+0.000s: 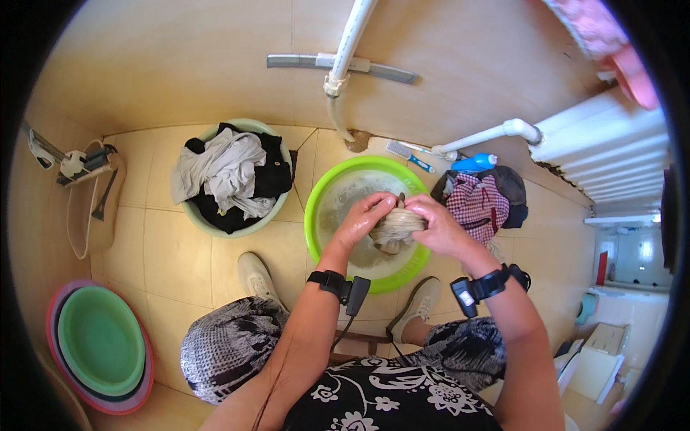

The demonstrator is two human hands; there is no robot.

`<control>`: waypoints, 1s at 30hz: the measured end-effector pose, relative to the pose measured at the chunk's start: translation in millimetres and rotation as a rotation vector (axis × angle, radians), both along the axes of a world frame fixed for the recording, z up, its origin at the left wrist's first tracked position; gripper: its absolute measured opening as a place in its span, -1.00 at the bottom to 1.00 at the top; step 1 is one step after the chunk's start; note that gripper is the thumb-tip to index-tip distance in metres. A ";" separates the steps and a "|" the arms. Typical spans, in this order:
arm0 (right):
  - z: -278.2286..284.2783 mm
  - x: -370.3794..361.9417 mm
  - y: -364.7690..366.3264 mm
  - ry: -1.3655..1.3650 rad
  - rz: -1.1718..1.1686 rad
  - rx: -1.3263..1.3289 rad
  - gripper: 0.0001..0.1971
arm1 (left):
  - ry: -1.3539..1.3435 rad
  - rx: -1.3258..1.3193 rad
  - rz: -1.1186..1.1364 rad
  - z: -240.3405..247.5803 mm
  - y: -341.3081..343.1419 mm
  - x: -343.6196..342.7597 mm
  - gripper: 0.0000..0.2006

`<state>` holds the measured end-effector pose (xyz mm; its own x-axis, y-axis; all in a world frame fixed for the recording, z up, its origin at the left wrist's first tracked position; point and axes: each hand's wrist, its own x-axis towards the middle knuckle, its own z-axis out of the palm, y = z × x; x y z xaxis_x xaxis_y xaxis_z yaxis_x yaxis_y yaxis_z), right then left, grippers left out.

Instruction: The person washes clothes by hand in a basin of soapy water, scrubbing a white garment and then a black garment.

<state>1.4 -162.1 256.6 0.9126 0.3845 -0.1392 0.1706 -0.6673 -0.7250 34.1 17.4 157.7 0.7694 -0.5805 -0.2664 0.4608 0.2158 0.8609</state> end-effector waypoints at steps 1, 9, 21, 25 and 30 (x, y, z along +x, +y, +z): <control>20.4 0.0 2.7 -0.033 -0.015 0.004 -0.61 | -0.061 -0.008 -0.034 15.6 2.5 3.5 -0.60; 81.0 -18.8 16.7 0.113 -0.555 0.662 -0.62 | 0.176 -0.555 -0.047 77.6 -24.9 -25.3 -0.46; 78.4 -1.7 14.2 0.371 -0.476 0.971 -0.33 | 0.331 -0.352 0.045 128.6 -14.0 -40.1 -0.69; 82.5 7.2 0.6 0.491 -0.302 1.099 -0.38 | 0.255 -0.179 -0.074 151.8 -32.1 -46.0 -0.75; 86.1 4.5 -7.0 0.290 -0.299 0.864 -0.67 | 0.027 0.053 -0.211 155.2 -44.8 -42.0 -0.75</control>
